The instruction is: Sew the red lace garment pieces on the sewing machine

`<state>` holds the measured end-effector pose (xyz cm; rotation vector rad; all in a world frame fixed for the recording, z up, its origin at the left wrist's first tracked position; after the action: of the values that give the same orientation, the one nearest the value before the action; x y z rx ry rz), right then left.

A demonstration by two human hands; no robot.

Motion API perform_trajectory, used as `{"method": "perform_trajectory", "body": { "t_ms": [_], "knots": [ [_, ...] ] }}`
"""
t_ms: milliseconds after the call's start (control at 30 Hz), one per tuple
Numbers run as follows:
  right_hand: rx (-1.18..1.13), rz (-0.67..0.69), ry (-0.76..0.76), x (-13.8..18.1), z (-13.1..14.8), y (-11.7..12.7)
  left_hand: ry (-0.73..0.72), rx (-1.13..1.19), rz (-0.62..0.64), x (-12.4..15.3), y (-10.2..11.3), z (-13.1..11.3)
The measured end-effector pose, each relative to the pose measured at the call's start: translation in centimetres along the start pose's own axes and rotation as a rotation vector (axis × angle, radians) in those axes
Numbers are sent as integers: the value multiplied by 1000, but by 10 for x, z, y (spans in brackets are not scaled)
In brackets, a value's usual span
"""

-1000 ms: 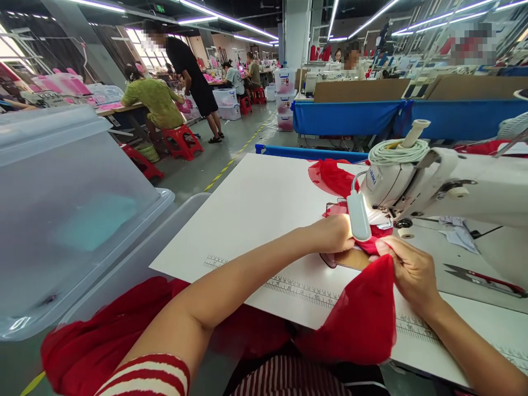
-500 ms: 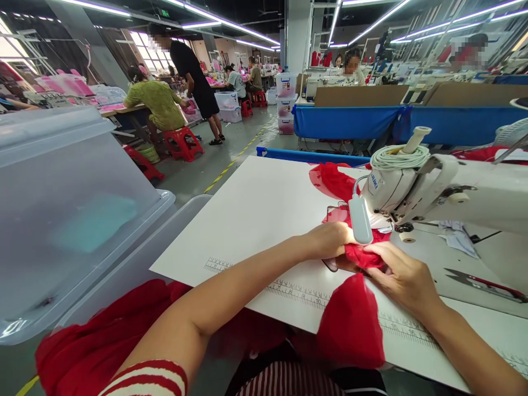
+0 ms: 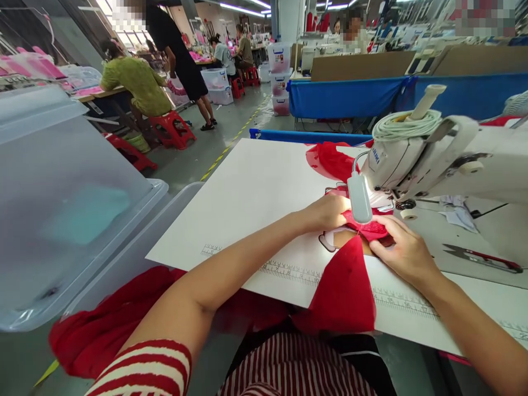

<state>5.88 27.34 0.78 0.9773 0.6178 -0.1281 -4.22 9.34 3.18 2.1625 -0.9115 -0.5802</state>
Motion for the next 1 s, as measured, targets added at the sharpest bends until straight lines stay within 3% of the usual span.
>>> {"method": "perform_trajectory", "body": {
  "t_ms": [167,400,633,867,1000],
  "knots": [
    [-52,-89,-25,-1,-2,1,17,-189,-16,6,-3,-4],
    [-9,-121,160,-2,-8,7,15,-264,-30,8,-5,-2],
    [100,112,495,10,-11,10,-219,-512,-8,31,-15,-10],
    [101,175,477,9,-11,7,-346,-673,-109,47,-22,-14],
    [115,161,471,6,-11,7,-294,-568,-43,54,-18,-25]
  ]
}}
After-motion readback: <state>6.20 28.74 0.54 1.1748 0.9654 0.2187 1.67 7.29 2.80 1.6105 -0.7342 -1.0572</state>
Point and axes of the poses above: each hand's wrist, its own x-axis away from the middle knuckle, its own y-axis out of the back of the hand, z = x × y, the point moved 1 cm from there along -x, towards the middle knuckle, and after that the axes turned 8 degrees about y, right-handed, at the moved point
